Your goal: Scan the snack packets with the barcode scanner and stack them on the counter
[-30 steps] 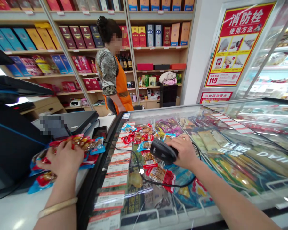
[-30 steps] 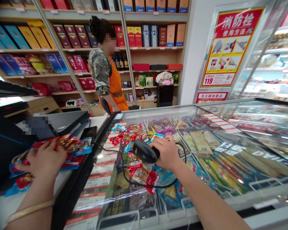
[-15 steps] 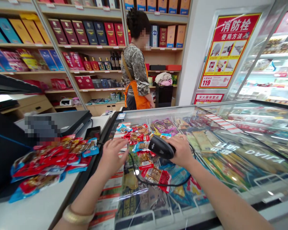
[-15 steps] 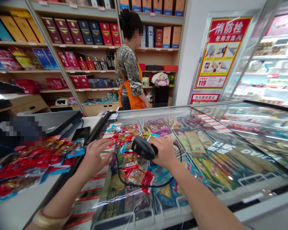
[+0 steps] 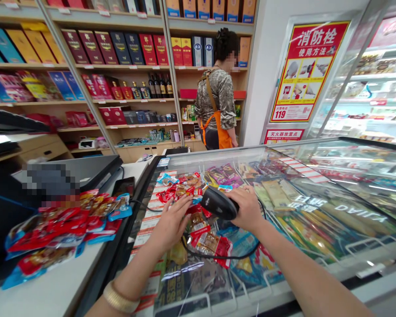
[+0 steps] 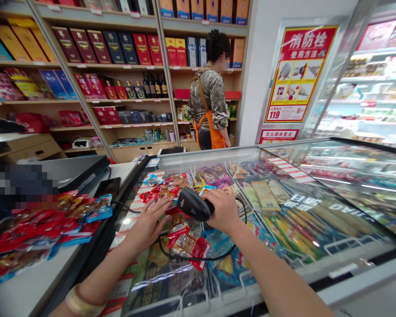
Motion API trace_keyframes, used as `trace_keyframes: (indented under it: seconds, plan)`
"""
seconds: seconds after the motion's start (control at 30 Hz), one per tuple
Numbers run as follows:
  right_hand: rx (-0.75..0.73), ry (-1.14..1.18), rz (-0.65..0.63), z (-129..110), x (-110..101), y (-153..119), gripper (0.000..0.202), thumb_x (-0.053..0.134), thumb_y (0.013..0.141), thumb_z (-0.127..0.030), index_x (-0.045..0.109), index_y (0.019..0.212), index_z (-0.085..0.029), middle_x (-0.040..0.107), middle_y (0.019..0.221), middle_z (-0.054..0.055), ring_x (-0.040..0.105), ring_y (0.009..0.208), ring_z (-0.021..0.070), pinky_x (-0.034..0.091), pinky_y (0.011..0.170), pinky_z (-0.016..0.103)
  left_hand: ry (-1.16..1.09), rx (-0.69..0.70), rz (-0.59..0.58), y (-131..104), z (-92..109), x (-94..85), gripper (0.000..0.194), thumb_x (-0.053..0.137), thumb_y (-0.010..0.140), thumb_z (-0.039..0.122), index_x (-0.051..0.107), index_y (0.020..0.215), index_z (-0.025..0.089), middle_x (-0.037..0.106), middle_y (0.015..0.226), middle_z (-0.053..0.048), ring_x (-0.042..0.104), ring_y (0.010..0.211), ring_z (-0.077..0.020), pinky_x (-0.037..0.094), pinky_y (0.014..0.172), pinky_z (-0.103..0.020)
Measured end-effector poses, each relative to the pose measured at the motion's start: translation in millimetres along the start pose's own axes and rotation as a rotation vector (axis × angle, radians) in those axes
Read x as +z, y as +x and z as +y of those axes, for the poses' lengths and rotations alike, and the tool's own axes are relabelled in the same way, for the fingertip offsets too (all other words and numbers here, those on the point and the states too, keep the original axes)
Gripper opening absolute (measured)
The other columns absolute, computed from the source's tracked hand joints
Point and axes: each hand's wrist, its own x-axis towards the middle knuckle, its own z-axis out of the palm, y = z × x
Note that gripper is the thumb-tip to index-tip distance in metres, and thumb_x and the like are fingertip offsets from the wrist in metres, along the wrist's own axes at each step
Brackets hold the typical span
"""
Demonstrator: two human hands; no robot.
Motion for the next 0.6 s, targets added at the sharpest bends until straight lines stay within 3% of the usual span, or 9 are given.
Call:
trace_keyframes:
  seconds: [0.13,0.23,0.33,0.4,0.5,0.6]
  plan:
    - [0.036,0.008,0.036,0,0,0,0.021,0.067,0.078,-0.037,0.068,0.093,-0.022,0.074,0.085,0.005,0.063,0.078,0.0209,0.03,0.082,0.037,-0.345,-0.296,0.427,2,4,-20.7,0.034,0.07,0.081,0.043,0.075,0.108,0.023,0.073,0.121,-0.011,0.064,0.118,-0.0302,0.049,0.105,-0.048]
    - [0.031,0.035,0.053,-1,1,0,0.02,0.066,0.078,-0.037,0.068,0.092,-0.022,0.075,0.085,0.005,0.064,0.079,0.0216,0.03,0.082,0.037,-0.872,-0.601,0.646,5,6,-31.2,0.034,0.081,0.07,0.036,0.073,0.099,0.02,0.074,0.101,-0.007,0.069,0.091,-0.0227,0.057,0.074,-0.032]
    - [0.012,0.074,0.035,-2,2,-1,0.02,0.063,0.079,-0.034,0.069,0.094,-0.022,0.075,0.086,0.005,0.065,0.079,0.0213,0.031,0.083,0.037,-1.484,-0.82,0.62,8,8,-35.6,0.015,0.067,0.078,0.014,0.068,0.093,0.016,0.066,0.079,-0.003,0.056,0.059,-0.0086,0.043,0.047,-0.016]
    - [0.0,0.096,0.004,-3,2,-1,0.022,0.061,0.079,-0.033,0.068,0.097,-0.022,0.074,0.087,0.005,0.065,0.08,0.0214,0.032,0.083,0.037,-1.761,-0.887,0.539,8,10,-35.6,0.024,0.051,0.081,0.003,0.067,0.095,0.015,0.059,0.073,-0.002,0.044,0.048,-0.0049,0.033,0.04,-0.012]
    - [-0.031,0.118,-0.051,-5,1,0,0.023,0.061,0.078,-0.032,0.067,0.097,-0.022,0.074,0.09,0.005,0.066,0.082,0.0214,0.033,0.082,0.037,-1.931,-0.895,0.441,7,15,-31.9,0.037,0.044,0.079,-0.002,0.066,0.103,0.016,0.058,0.076,-0.003,0.037,0.045,-0.0043,0.03,0.038,-0.012]
    - [-0.037,0.155,-0.099,-9,-1,1,0.023,0.062,0.076,-0.032,0.066,0.096,-0.022,0.075,0.092,0.005,0.067,0.083,0.0216,0.033,0.081,0.037,-1.941,-0.875,0.362,5,20,-25.9,0.035,0.047,0.078,0.001,0.065,0.104,0.015,0.062,0.084,-0.006,0.036,0.045,-0.0046,0.03,0.037,-0.014]
